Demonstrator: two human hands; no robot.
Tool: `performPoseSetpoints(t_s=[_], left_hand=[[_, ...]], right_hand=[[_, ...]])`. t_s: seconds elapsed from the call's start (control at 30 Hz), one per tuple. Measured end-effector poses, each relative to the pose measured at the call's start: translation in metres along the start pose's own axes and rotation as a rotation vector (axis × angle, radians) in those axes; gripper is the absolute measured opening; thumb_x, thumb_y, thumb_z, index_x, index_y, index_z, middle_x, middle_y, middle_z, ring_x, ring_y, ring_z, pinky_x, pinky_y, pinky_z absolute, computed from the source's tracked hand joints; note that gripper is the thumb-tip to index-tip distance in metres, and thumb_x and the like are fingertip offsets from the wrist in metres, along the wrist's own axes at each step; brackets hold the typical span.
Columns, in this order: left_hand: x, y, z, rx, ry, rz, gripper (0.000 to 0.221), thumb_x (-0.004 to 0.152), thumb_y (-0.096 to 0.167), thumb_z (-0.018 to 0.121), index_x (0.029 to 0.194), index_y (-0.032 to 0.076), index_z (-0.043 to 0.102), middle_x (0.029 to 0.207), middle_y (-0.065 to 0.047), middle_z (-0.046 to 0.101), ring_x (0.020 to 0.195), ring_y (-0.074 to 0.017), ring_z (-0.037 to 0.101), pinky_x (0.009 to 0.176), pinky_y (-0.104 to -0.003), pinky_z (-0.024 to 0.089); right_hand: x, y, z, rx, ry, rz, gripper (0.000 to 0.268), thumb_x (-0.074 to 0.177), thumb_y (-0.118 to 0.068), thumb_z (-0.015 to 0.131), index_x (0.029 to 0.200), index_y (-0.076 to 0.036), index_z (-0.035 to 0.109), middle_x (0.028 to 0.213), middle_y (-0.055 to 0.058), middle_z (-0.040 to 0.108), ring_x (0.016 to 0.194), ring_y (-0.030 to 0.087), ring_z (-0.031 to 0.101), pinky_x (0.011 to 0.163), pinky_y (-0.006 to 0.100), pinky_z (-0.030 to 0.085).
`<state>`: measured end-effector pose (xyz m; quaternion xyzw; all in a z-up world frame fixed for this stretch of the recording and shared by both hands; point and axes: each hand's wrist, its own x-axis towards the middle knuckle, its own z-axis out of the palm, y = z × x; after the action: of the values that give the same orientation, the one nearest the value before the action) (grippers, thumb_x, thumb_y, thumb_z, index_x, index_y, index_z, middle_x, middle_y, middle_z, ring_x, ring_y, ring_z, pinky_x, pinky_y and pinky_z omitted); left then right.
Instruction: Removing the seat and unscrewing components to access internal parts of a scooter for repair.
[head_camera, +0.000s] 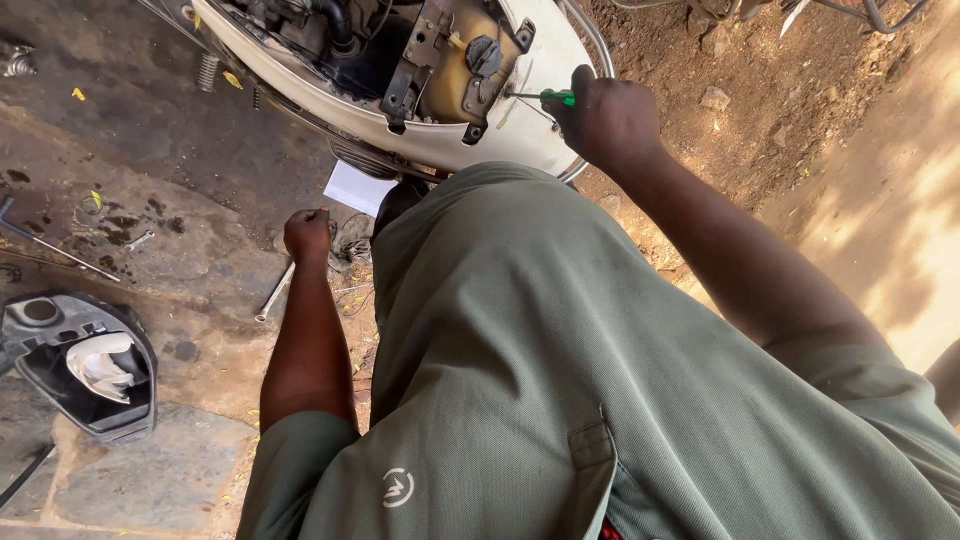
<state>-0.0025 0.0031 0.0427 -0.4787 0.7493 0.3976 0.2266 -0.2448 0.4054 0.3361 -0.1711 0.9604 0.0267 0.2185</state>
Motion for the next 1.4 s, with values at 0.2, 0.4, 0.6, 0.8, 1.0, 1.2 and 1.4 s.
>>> performPoseSetpoints(t_s=[0.2,0.4,0.6,0.8,1.0,1.2,1.4], left_hand=[[0.001,0.007,0.001,-0.056,-0.013,0.03,0.021,0.096,0.027,0.071,0.098,0.006,0.075,0.095,-0.006,0.079,0.086,-0.019,0.074,0.082,-0.035,0.053],[-0.005,0.009,-0.003,0.001,-0.024,-0.003,0.023,0.098,0.028,0.07,0.097,0.005,0.075,0.096,-0.007,0.079,0.086,-0.0216,0.073,0.081,-0.038,0.053],[-0.004,0.005,-0.003,0.022,-0.033,0.017,0.023,0.097,0.026,0.071,0.095,0.004,0.075,0.095,-0.007,0.079,0.084,-0.0217,0.073,0.082,-0.039,0.053],[0.005,0.007,0.004,0.0,0.004,0.029,0.021,0.095,0.027,0.072,0.094,0.006,0.075,0.093,-0.007,0.079,0.085,-0.0218,0.073,0.081,-0.038,0.053],[-0.001,0.036,0.008,-0.02,0.011,0.073,0.022,0.095,0.027,0.074,0.092,0.006,0.076,0.091,-0.009,0.079,0.084,-0.0222,0.073,0.082,-0.038,0.053],[-0.023,0.122,0.066,-0.35,-0.281,0.248,0.013,0.091,0.018,0.074,0.101,0.009,0.074,0.101,-0.003,0.078,0.092,-0.0128,0.077,0.085,-0.03,0.06],[-0.075,0.218,0.132,-0.325,-0.646,0.61,0.051,0.08,0.0,0.065,0.13,0.008,0.062,0.13,-0.006,0.07,0.121,-0.0178,0.068,0.097,-0.034,0.057]], right_hand=[[-0.002,0.012,0.014,-0.077,0.182,-0.219,0.034,0.095,-0.035,0.067,0.11,-0.004,0.061,0.082,0.01,0.07,0.049,0.019,0.066,0.035,0.033,0.049],[-0.003,-0.007,-0.007,0.112,0.008,-0.097,0.03,0.107,-0.036,0.066,0.109,-0.007,0.063,0.076,0.006,0.071,0.058,0.024,0.068,0.052,0.04,0.052],[0.0,0.003,0.011,0.048,0.14,-0.239,0.016,0.105,-0.026,0.068,0.109,-0.011,0.07,0.082,0.008,0.07,0.061,0.021,0.068,0.051,0.037,0.053],[-0.004,-0.001,0.003,0.057,0.303,-0.409,0.01,0.103,-0.019,0.065,0.107,-0.014,0.072,0.091,0.011,0.069,0.071,0.021,0.07,0.057,0.035,0.055],[-0.005,-0.003,0.008,0.06,0.062,-0.11,0.031,0.111,-0.035,0.064,0.096,-0.008,0.068,0.072,0.008,0.071,0.056,0.023,0.068,0.051,0.04,0.052],[-0.009,0.0,0.011,0.206,0.171,-0.203,0.023,0.107,-0.033,0.068,0.097,-0.012,0.07,0.076,0.004,0.074,0.062,0.02,0.071,0.056,0.038,0.055],[-0.018,-0.006,0.002,0.223,0.171,-0.218,0.018,0.103,-0.029,0.069,0.103,-0.011,0.07,0.079,0.007,0.073,0.067,0.029,0.071,0.057,0.042,0.055]])
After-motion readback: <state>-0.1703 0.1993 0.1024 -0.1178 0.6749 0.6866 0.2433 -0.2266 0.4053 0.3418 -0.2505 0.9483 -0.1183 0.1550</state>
